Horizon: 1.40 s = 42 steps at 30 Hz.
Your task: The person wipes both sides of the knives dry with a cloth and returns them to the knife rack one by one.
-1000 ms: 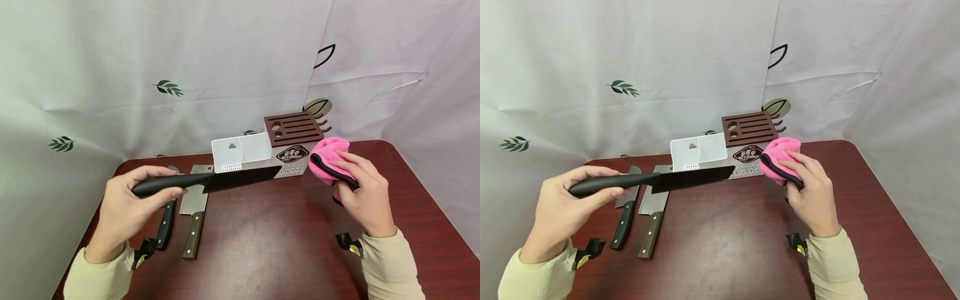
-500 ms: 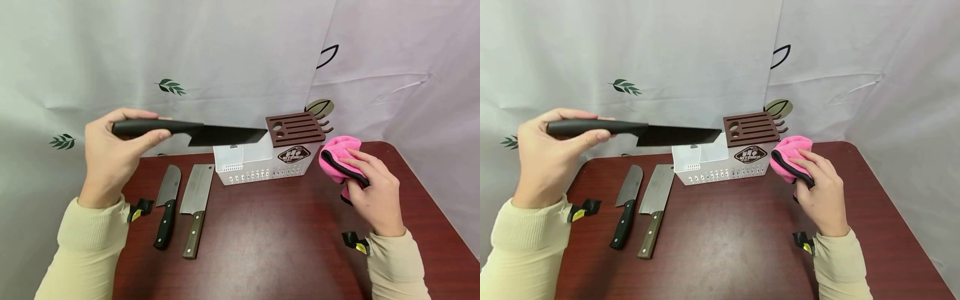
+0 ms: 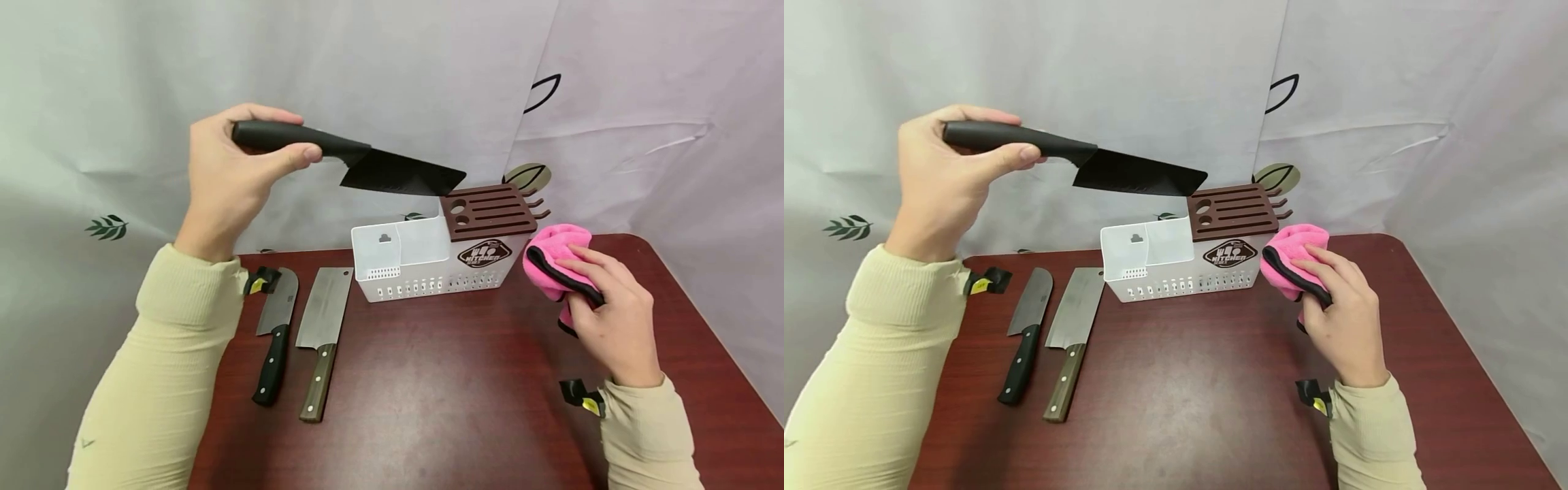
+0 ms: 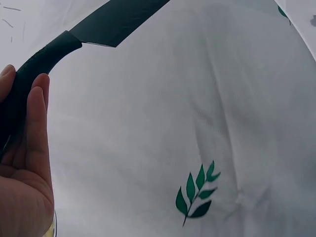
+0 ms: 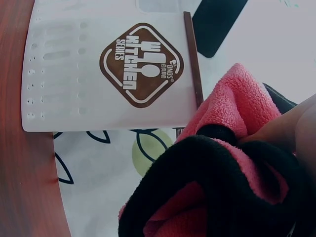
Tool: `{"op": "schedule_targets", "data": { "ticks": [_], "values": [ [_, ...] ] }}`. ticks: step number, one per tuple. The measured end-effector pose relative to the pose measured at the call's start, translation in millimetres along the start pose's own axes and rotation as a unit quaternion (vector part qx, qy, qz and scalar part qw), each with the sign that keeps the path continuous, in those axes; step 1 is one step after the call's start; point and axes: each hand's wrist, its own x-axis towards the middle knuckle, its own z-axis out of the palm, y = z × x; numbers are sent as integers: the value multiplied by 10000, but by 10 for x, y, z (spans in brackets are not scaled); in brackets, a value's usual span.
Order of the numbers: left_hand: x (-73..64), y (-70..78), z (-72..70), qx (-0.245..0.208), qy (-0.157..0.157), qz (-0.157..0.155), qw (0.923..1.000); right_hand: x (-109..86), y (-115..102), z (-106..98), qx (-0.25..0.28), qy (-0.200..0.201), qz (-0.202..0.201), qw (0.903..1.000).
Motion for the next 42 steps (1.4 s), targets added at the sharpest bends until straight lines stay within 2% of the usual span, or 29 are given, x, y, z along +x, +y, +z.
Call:
{"op": "schedule_targets", "data": {
  "ticks": [10, 15, 18, 22, 29, 35, 42],
  "values": [
    [214, -25, 270, 289, -363, -286, 9985, -12, -37, 43, 81, 144, 52, 9999],
    [285, -41, 351, 683, -451, -367, 9960, -16, -86, 47, 109, 193, 68, 9997],
    [316, -54, 390, 711, -506, -324, 9957, -19, -82, 48, 102, 195, 67, 9997],
    [342, -75, 450, 557, -479, -115, 9972, -34, -37, 57, 116, 145, 43, 9998],
    [458, -182, 576, -287, -430, 109, 9986, -52, 26, 52, 69, -51, 18, 10000],
    [585, -250, 695, -175, -537, 118, 9983, -58, 7, 68, 115, -66, 0, 9999],
    [622, -202, 885, -22, -612, 5, 9981, -56, -19, 85, 141, 73, -8, 9999]
  ]
}}
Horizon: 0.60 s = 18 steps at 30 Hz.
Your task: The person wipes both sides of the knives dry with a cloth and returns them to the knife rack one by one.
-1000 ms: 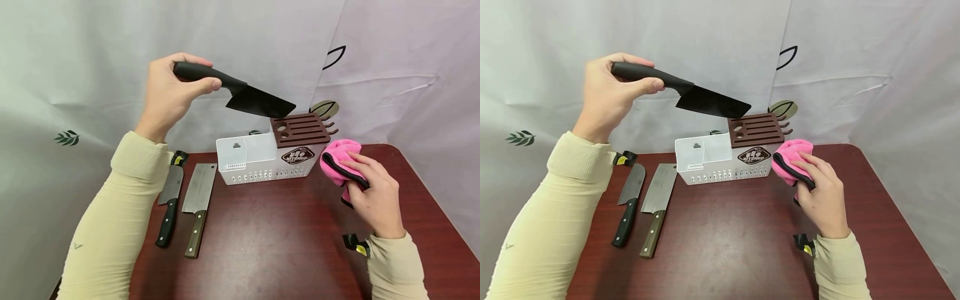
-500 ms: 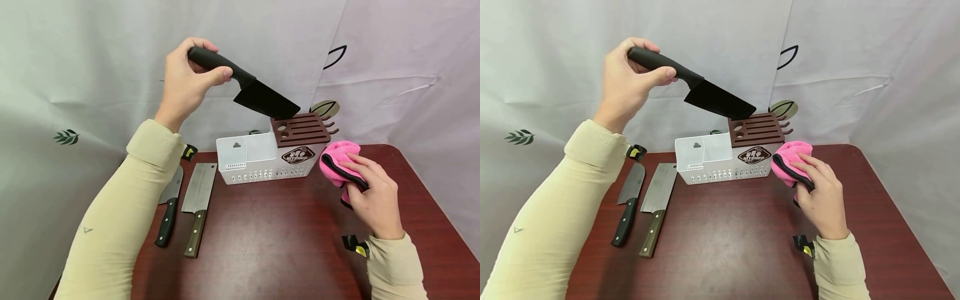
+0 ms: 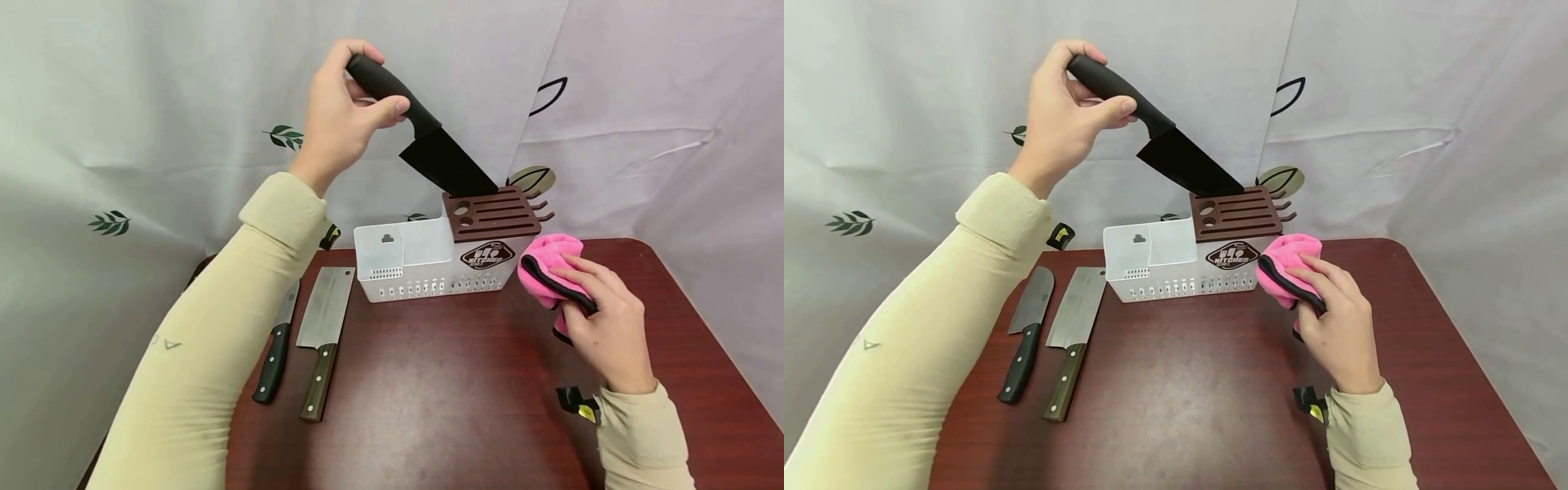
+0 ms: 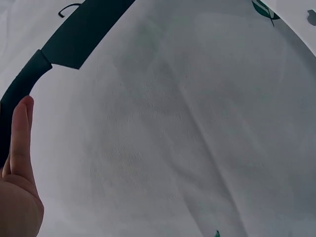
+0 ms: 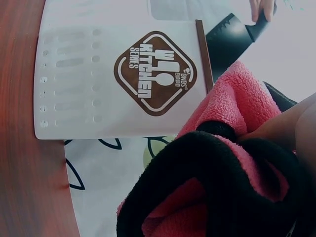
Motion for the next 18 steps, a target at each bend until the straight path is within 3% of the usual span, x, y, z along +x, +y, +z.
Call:
{"op": "schedule_targets", "data": {
  "ticks": [7, 18],
  "values": [
    [-26, 39, 216, 572, -116, -75, 9983, -11, 8, 26, 52, -22, -5, 10000],
    [-49, -66, 484, 1052, -572, -202, 9926, -16, 17, 29, 20, -94, -2, 10000]
  ]
}}
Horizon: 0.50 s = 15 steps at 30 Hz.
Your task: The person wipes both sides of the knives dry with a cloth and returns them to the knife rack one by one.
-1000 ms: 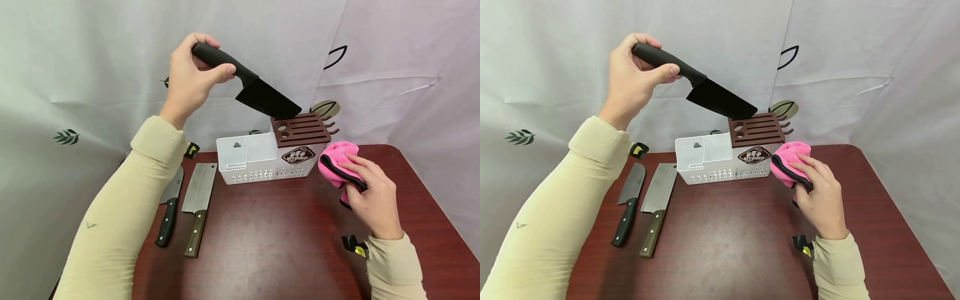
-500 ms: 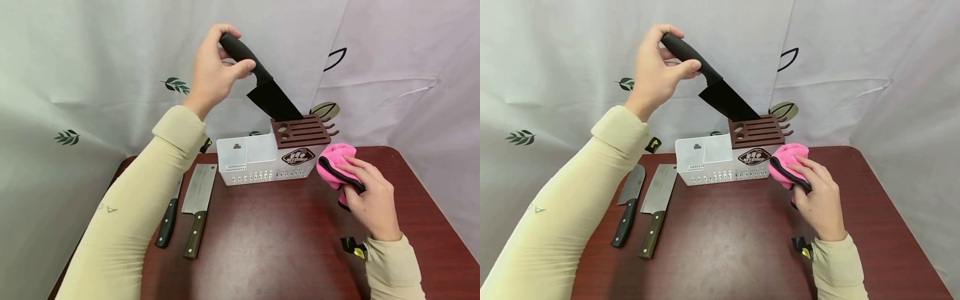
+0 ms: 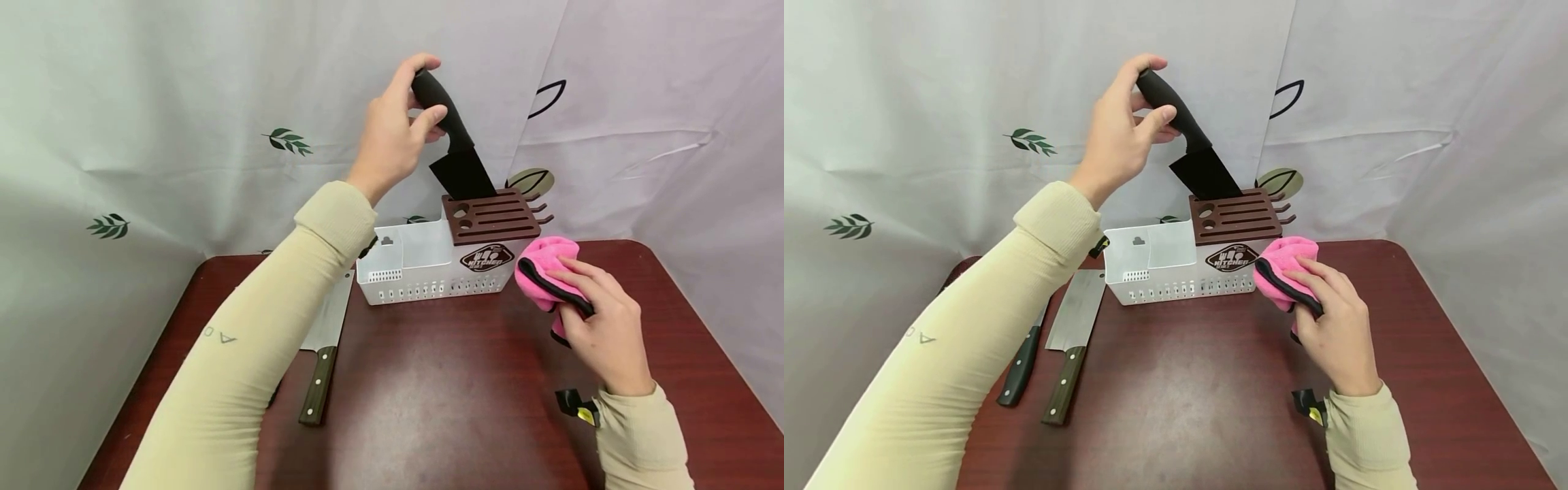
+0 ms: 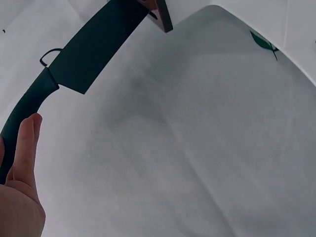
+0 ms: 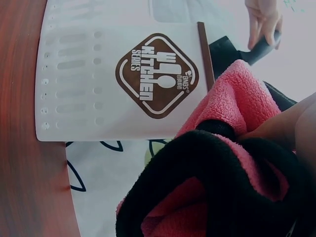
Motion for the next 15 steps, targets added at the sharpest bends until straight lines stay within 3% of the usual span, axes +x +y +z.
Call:
{"op": "schedule_targets", "data": {
  "ticks": [9, 15],
  "values": [
    [63, -161, 166, -49, -165, 11, 9999, -13, 13, -8, -35, -25, -25, 10000],
    [44, -253, 260, 223, -189, -34, 9996, -19, 19, -6, -23, -50, -38, 10000]
  ]
}}
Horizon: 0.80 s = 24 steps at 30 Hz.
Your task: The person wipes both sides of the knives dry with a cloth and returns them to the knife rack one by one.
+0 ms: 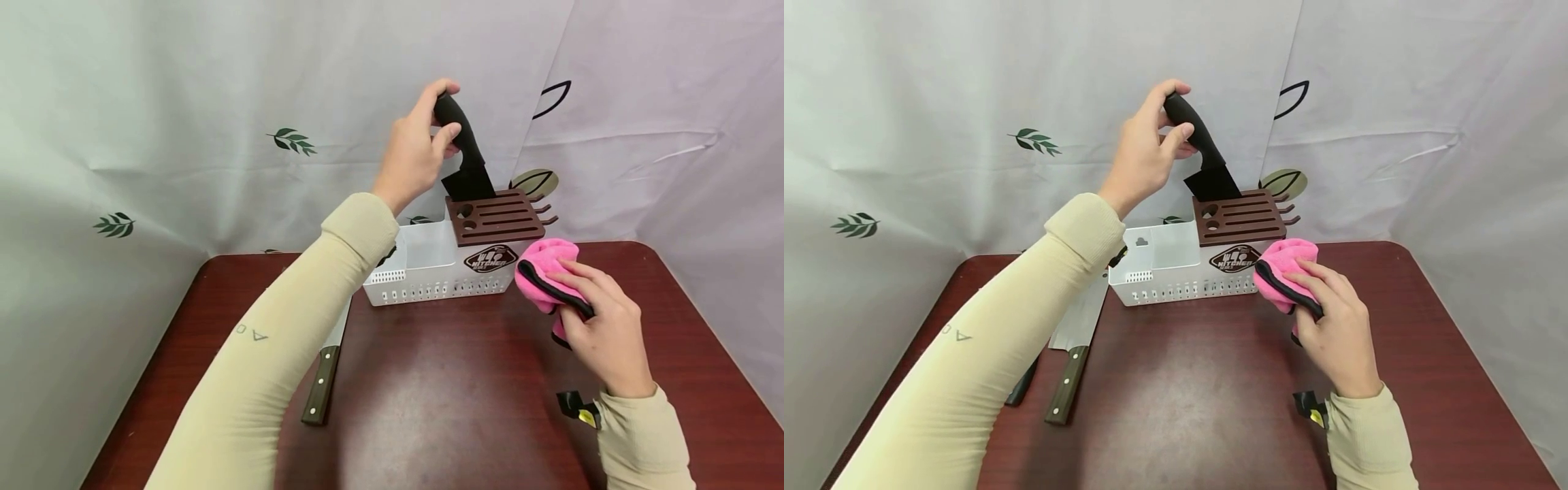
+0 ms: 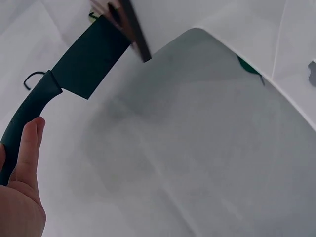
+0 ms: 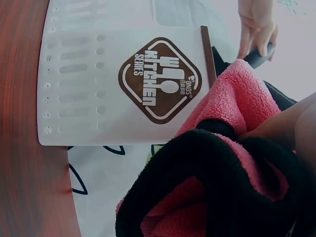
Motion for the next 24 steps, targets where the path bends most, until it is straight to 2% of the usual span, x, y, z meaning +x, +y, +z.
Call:
{"op": "schedule_targets", "data": {
  "ticks": [17, 24],
  "values": [
    [2, -133, 270, 539, -231, 27, 9983, 9, 9, 6, 35, -78, -29, 10000],
    [-6, -183, 351, 1126, -573, 0, 9920, 5, 15, 17, 70, -95, -33, 9999]
  ]
}}
